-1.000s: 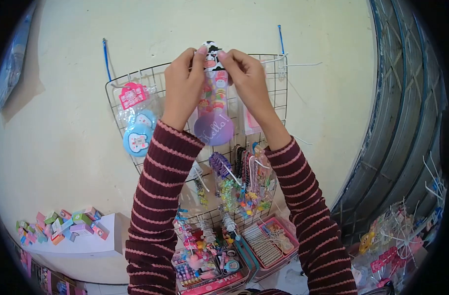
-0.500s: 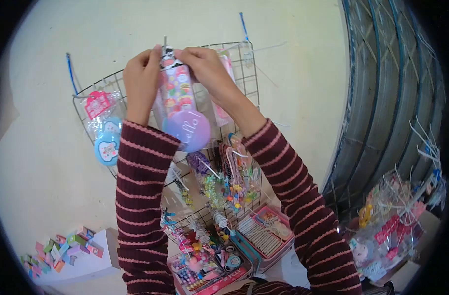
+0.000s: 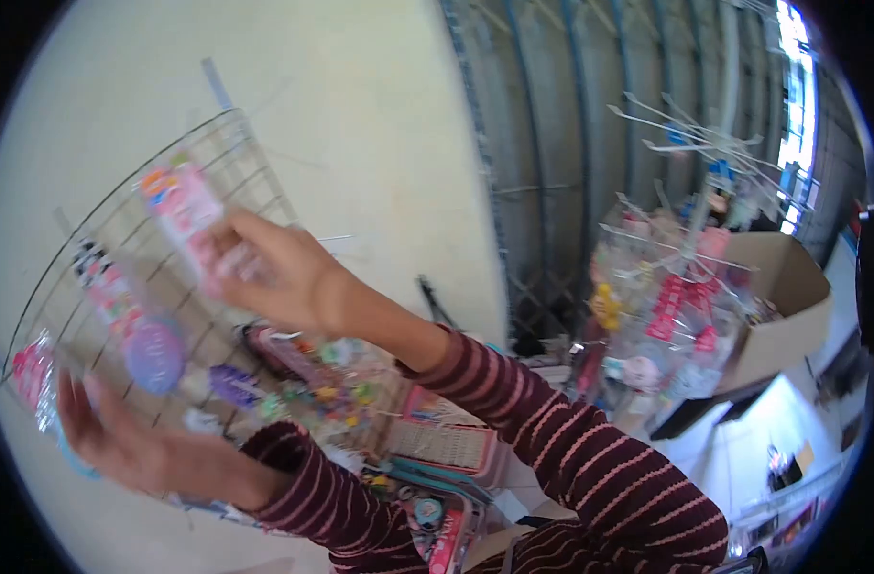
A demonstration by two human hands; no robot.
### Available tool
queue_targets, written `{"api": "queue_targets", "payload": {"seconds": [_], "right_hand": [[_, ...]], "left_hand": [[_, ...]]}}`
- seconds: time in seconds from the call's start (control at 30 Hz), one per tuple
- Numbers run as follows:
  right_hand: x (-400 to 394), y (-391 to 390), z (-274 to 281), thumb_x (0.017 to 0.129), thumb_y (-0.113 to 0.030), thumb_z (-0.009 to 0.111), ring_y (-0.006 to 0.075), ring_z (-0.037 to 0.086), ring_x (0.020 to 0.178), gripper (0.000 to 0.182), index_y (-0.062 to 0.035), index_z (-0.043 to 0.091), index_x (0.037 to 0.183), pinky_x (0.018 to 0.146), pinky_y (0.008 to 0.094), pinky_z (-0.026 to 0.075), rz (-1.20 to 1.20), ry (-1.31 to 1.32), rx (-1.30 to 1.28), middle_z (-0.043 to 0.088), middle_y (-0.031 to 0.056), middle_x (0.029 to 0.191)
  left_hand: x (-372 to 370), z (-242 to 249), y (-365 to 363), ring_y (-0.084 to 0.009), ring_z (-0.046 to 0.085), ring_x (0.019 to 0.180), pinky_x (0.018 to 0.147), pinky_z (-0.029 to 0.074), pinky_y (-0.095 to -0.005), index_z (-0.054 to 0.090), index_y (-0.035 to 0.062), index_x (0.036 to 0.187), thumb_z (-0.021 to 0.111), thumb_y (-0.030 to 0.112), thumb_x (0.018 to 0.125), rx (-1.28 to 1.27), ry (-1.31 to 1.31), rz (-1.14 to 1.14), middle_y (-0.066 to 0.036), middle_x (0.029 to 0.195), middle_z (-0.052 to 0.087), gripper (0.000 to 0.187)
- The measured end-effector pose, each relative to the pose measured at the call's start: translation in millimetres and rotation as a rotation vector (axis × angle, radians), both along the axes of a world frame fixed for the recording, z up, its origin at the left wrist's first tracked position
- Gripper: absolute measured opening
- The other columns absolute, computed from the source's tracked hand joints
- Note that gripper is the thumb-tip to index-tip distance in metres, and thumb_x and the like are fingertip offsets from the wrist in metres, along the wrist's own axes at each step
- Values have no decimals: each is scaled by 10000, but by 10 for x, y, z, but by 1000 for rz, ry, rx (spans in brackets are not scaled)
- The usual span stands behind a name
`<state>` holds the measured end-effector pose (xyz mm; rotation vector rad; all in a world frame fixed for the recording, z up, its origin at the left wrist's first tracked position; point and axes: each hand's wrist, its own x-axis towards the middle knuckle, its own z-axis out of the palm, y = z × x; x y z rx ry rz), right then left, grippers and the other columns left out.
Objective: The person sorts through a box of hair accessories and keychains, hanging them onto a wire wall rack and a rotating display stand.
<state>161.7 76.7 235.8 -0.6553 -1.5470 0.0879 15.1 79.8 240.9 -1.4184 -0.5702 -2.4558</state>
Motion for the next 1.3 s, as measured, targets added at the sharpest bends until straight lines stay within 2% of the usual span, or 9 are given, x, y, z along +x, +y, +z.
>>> {"api": "queue_targets", "payload": {"seconds": [0.03,0.1,0.23,0.4,0.47,0.6,0.67,0.97,1.3], "right_hand": [[193,-332,-184,738,-169,544,118,518,706,286,-5,443,949,649,257,413,32,-30,-70,538,67,795],[619,-1101,-570,751,-152,535,140,526,731,283,1,469,979,677,270,411,86,-140,-327,551,79,824],[1137,-2642,-1485,768,-140,529,157,529,810,228,16,522,935,720,285,408,35,-129,-669,556,84,858],[1024,-4541,-2455,778,-108,520,135,506,840,225,-3,494,976,749,260,396,-163,728,-712,529,63,908],[825,-5180,-2519,774,-100,524,135,507,833,216,1,498,964,751,262,398,-392,914,-723,530,59,880],[615,-6077,-2675,762,-97,537,130,507,821,203,-1,508,939,751,259,399,-680,1070,-611,533,51,861],[589,-6298,-2612,749,-98,550,127,510,807,186,-7,518,907,741,256,404,-930,1206,-456,539,47,837],[1241,-6868,-2499,739,-67,528,129,507,688,100,4,512,807,643,240,411,-1319,1233,-68,529,58,719],[2960,-7687,-2498,755,-68,521,113,516,703,99,5,522,822,650,232,421,-1323,1137,-121,529,46,739]], "left_hand": [[31,-156,-64,-260,473,896,782,380,-318,440,-69,1016,426,63,798,62,124,171,-141,1035,448,255],[313,-450,-280,-271,473,888,764,382,-331,414,-60,1025,416,122,801,44,-23,-184,-168,1034,439,289],[1072,-1148,-1024,-203,450,757,660,390,-308,386,2,941,382,152,811,57,-231,-1400,-127,856,437,198],[1889,-2278,-2033,-150,392,651,553,332,-263,383,49,841,456,195,767,-322,254,-1561,-63,725,403,180],[2073,-2646,-2442,-132,388,639,551,324,-246,393,59,818,484,176,751,-800,257,-1663,-42,687,391,162],[2486,-2896,-3244,-112,379,617,549,317,-228,405,55,803,501,149,738,-981,244,-1888,-34,681,391,149],[2713,-2704,-3669,-105,373,605,542,315,-211,394,31,782,460,119,750,-857,439,-2050,-36,675,381,114],[3709,-2687,-5085,-100,387,603,560,324,-201,411,28,832,445,64,757,-964,507,-2391,-39,697,415,89],[5219,-2566,-5849,-87,379,610,564,316,-197,428,35,838,423,30,775,-986,475,-2423,-32,711,417,63]]}}
